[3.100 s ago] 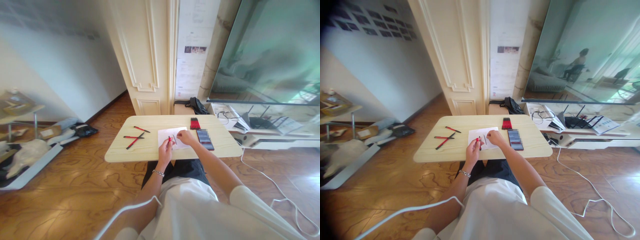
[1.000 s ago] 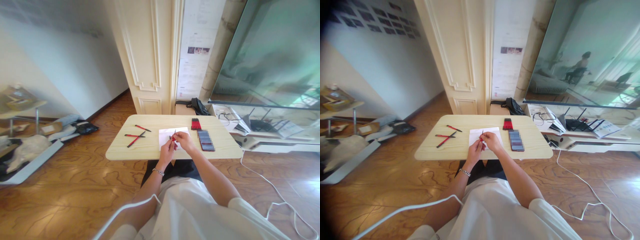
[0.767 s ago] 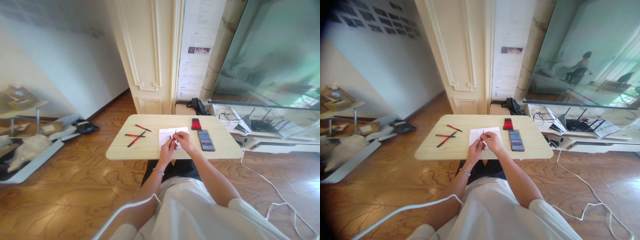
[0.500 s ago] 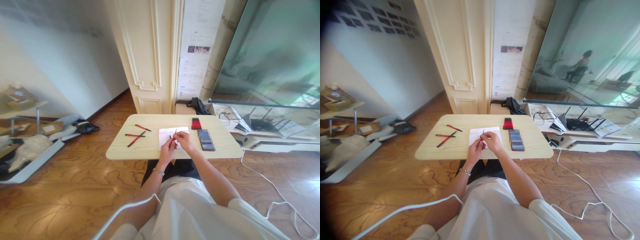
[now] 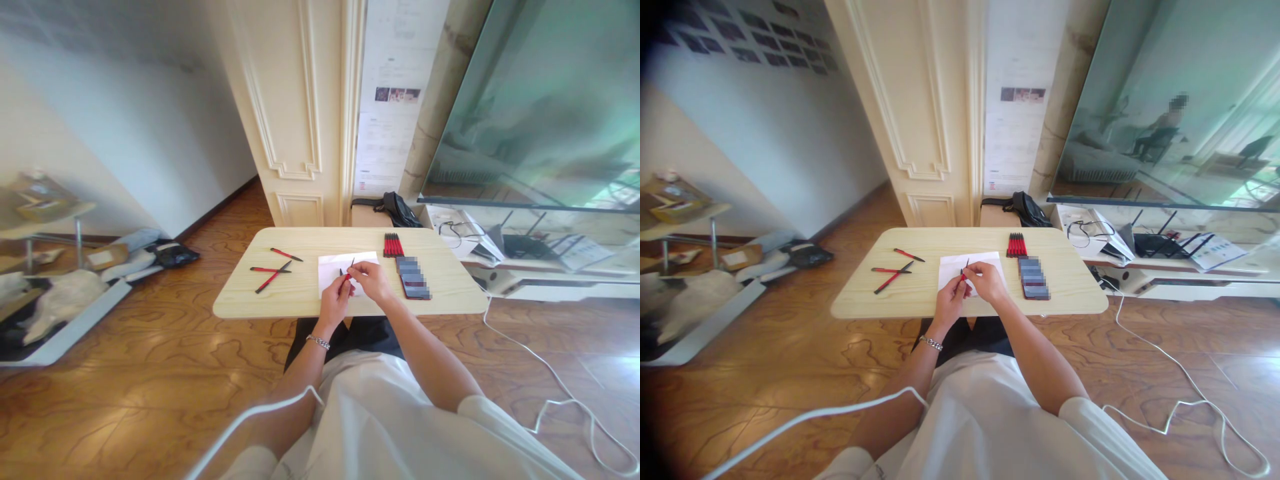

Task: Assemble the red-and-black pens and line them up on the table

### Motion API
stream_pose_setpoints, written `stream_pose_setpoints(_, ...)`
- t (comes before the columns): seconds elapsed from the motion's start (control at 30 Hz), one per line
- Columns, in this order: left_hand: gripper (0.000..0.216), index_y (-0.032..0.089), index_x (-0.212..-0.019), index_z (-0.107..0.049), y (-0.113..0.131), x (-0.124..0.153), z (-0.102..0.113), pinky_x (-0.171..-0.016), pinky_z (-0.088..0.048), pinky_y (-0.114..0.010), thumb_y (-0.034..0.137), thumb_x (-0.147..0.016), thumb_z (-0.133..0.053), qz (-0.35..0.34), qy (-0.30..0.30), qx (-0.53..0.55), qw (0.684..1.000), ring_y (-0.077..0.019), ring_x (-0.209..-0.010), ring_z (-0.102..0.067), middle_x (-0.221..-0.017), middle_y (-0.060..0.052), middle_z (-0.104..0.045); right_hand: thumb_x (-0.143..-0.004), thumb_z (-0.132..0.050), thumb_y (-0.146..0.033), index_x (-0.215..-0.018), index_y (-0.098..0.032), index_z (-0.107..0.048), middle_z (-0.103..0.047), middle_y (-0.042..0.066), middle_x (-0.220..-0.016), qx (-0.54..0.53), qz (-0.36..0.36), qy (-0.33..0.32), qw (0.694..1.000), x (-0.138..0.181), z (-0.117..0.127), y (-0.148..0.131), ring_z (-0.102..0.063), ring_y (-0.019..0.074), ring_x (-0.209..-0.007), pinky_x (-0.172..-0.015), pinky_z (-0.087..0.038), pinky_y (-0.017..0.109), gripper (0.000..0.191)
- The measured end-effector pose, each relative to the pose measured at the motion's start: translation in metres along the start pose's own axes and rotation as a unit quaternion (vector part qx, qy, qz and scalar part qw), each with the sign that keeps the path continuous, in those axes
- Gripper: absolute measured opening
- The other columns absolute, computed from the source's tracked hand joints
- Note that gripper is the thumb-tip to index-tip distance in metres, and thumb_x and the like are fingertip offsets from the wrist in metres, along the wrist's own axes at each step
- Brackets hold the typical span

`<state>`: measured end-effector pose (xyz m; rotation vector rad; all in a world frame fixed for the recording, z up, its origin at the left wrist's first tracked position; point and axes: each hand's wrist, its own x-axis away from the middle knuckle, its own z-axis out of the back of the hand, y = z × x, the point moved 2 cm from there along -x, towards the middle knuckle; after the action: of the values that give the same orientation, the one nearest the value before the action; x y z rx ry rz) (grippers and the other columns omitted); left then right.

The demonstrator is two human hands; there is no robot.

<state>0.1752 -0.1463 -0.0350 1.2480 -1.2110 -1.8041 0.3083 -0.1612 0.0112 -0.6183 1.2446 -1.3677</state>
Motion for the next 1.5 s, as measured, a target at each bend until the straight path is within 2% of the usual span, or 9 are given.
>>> stream_pose_setpoints(0.27,0.041,0.016,-0.102,-0.063,0.004,0.001,0.001,-0.067,-0.048,-0.026,0.05,-0.09,-0.044,0.001,0.008,0.002,1.0,-0.0132,-0.066,-0.059,-0.074,-0.003,-0.064,-0.075,-0.062,-0.039,-0.074,-0.017,-0.064,-0.068,0.004,-0.074,0.007,-0.013,-0.014,1.0,0.0,-0.002,0.0,-0.061,0.0157,-0.069,-0.067,-0.047,0.028,0.023)
stream_pose_setpoints(0.43,0.045,0.016,-0.109,-0.06,0.004,0.001,0.0,-0.064,-0.048,-0.026,0.053,-0.089,-0.044,0.015,0.045,0.05,0.998,-0.013,-0.065,-0.059,-0.077,-0.004,-0.064,-0.077,-0.059,-0.044,-0.091,-0.016,-0.066,-0.069,0.004,-0.08,-0.045,-0.029,-0.041,0.998,-0.011,0.002,0.009,-0.06,0.0145,-0.069,-0.06,-0.047,0.025,0.032)
stream_pose_setpoints(0.57,0.046,0.015,-0.113,-0.057,0.004,0.001,0.001,-0.064,-0.049,-0.025,0.053,-0.089,-0.044,0.018,0.085,0.075,0.993,-0.0131,-0.067,-0.061,-0.08,-0.006,-0.065,-0.08,-0.055,-0.034,-0.081,-0.016,-0.069,-0.069,0.004,-0.076,0.099,-0.049,-0.017,0.994,-0.022,0.007,0.025,-0.061,0.0155,-0.071,-0.065,-0.044,0.025,0.023)
stream_pose_setpoints(0.73,0.042,0.016,-0.113,-0.057,0.002,0.002,0.002,-0.064,-0.049,-0.025,0.049,-0.091,-0.042,0.011,0.103,0.059,0.993,-0.0132,-0.068,-0.061,-0.08,-0.006,-0.065,-0.079,-0.057,-0.028,-0.078,-0.018,-0.073,-0.072,0.008,-0.081,0.278,-0.054,-0.081,0.956,-0.026,-0.003,0.03,-0.063,0.0185,-0.076,-0.066,-0.041,0.025,0.019)
stream_pose_setpoints(0.93,0.043,0.016,-0.112,-0.056,0.001,0.002,0.002,-0.065,-0.051,-0.027,0.051,-0.091,-0.041,0.014,0.093,0.042,0.995,-0.015,-0.07,-0.062,-0.08,-0.006,-0.065,-0.079,-0.059,-0.035,-0.083,-0.02,-0.074,-0.072,0.012,-0.088,0.369,-0.11,-0.107,0.917,-0.032,-0.018,0.023,-0.065,0.0235,-0.083,-0.069,-0.044,0.028,0.021)
stream_pose_setpoints(1.1,0.043,0.016,-0.111,-0.057,0.003,0.002,0.002,-0.066,-0.051,-0.028,0.051,-0.091,-0.042,0.01,0.082,0.035,0.996,-0.0154,-0.069,-0.062,-0.078,-0.006,-0.065,-0.071,-0.069,-0.03,-0.085,-0.015,-0.072,-0.07,0.018,-0.094,0.406,-0.129,-0.105,0.899,-0.036,-0.025,0.023,-0.065,0.0277,-0.088,-0.073,-0.047,0.032,0.021)
stream_pose_setpoints(1.2,0.043,0.016,-0.11,-0.058,0.004,0.002,0.002,-0.066,-0.051,-0.028,0.051,-0.091,-0.042,0.011,0.078,0.029,0.997,-0.0152,-0.069,-0.062,-0.079,-0.006,-0.066,-0.068,-0.073,-0.024,-0.085,-0.013,-0.07,-0.069,0.02,-0.095,0.395,-0.121,-0.106,0.904,-0.034,-0.024,0.026,-0.064,0.0293,-0.092,-0.077,-0.047,0.034,0.021)
stream_pose_setpoints(1.33,0.042,0.016,-0.11,-0.058,0.004,0.002,0.003,-0.066,-0.05,-0.026,0.05,-0.091,-0.041,0.008,0.071,0.015,0.997,-0.0138,-0.067,-0.061,-0.079,-0.005,-0.065,-0.076,-0.062,-0.02,-0.09,-0.014,-0.067,-0.069,0.016,-0.093,0.335,-0.106,-0.057,0.935,-0.031,-0.014,0.032,-0.064,0.0253,-0.09,-0.076,-0.046,0.033,0.016)
stream_pose_setpoints(1.5,0.043,0.016,-0.11,-0.059,0.002,0.002,0.001,-0.068,-0.049,-0.026,0.05,-0.091,-0.043,0.011,0.062,0.01,0.998,-0.0134,-0.068,-0.061,-0.079,-0.004,-0.065,-0.08,-0.053,-0.025,-0.094,-0.015,-0.067,-0.067,0.005,-0.079,0.022,-0.095,-0.015,0.995,-0.033,0.005,0.022,-0.059,0.0137,-0.067,-0.061,-0.045,0.026,0.022)
